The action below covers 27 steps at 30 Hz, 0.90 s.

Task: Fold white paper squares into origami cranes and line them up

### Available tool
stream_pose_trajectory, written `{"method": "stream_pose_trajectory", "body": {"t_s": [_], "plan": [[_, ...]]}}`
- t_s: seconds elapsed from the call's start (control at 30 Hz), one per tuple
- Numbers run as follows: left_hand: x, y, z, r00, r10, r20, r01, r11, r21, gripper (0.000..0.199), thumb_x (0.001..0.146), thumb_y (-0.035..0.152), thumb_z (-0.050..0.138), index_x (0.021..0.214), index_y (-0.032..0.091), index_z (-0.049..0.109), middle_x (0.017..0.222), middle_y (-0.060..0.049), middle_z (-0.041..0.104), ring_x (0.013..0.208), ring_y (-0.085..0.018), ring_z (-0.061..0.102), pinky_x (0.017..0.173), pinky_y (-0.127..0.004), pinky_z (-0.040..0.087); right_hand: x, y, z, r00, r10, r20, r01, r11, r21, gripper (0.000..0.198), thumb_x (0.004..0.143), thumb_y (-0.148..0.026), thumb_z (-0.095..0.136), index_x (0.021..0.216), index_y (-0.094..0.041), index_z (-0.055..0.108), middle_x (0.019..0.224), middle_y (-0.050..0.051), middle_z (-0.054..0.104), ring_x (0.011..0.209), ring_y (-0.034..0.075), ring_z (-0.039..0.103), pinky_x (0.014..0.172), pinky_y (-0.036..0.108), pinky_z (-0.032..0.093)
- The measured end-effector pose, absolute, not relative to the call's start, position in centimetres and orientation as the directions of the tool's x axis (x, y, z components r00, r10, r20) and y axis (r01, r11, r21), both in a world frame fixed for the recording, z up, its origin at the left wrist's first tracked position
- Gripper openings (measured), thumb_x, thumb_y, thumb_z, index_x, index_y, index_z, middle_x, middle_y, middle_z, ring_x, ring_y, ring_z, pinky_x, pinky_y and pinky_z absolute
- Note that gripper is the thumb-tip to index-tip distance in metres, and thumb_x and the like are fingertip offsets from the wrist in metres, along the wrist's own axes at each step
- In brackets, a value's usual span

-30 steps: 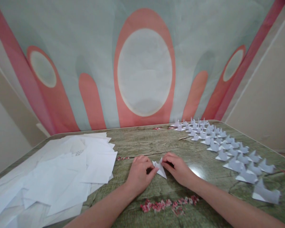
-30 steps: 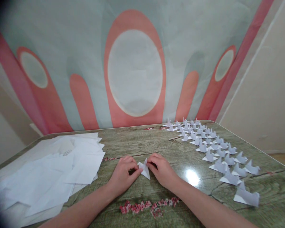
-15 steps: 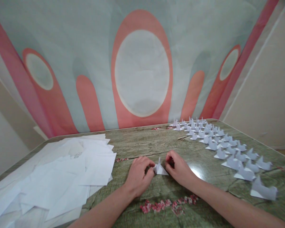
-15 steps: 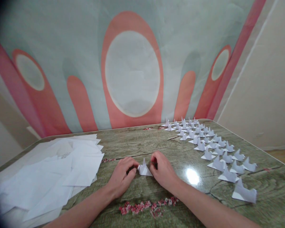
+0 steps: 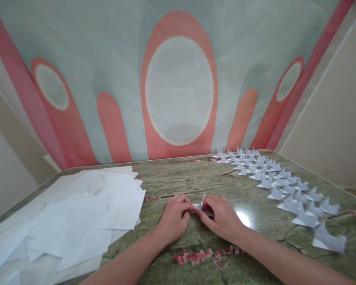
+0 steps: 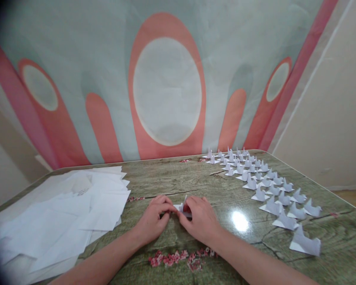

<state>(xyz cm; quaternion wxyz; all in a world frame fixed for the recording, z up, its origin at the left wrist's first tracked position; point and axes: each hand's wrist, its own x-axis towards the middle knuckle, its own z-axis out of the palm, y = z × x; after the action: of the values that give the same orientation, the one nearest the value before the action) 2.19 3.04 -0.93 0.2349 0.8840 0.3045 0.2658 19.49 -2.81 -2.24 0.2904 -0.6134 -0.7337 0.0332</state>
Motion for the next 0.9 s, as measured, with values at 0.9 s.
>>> {"method": "stream_pose_trajectory", "body": {"t_s": [0.9], "plan": [[3.1,2.2,-1.2,0.431,0.898,0.090,0.136,-0.164,0.977,0.032,0.074,0.042,0.060,0.062,0.013,0.059,0.056,0.003,0.047,0.054,-0.009,0.040,0.053,-0.020,0.034,19.7,-2.5,-2.1,-0.059,0.979,0.195,0.247,0.203,-0.948,0.022,0.080,-0.037,0.054,0.076,-0.016,0.060,0.062,-0.003,0.049,0.058,0.012,0.043,0.056,0.023,0.036]]}}
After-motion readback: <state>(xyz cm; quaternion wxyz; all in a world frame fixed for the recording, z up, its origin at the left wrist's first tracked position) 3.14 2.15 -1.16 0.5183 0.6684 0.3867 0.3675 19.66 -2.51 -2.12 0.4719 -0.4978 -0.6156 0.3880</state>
